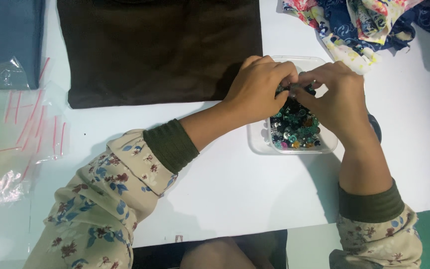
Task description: Picking up small beads from a container and placing them into small plastic bags
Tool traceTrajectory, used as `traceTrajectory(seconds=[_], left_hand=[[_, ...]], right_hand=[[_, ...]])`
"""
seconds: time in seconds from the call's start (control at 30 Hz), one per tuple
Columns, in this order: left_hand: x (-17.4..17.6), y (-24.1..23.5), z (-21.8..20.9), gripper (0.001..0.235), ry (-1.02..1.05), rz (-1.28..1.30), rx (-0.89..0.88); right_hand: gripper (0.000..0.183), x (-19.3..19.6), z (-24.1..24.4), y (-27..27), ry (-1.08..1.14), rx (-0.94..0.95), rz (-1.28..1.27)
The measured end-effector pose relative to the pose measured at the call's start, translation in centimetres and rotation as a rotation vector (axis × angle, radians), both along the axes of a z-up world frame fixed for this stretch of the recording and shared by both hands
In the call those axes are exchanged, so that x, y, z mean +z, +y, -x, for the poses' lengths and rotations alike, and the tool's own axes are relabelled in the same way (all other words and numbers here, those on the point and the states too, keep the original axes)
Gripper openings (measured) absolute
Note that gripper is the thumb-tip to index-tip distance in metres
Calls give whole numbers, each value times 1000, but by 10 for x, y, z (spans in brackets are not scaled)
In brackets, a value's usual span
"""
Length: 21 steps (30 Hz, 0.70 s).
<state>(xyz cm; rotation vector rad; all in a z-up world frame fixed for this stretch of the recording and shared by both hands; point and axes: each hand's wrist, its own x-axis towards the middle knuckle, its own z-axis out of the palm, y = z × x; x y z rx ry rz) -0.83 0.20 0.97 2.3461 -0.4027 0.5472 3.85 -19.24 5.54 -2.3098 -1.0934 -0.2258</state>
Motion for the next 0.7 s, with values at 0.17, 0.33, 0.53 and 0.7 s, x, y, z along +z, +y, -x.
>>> traceTrajectory(seconds=[0.17,0.33,0.53,0.7], left_hand=[[10,-1,7,34,-183,26,38],[21,5,10,26,-407,-38,3],[40,21,42,17,-555,-89,-13],[40,44,90,15,-453,13,48]], right_hand=[[15,14,10,4,233,-70,-114],[10,24,20,8,477,-144,-246],[16,23,39,21,442,77,-435],[16,28,74,47,-207,348,-302]])
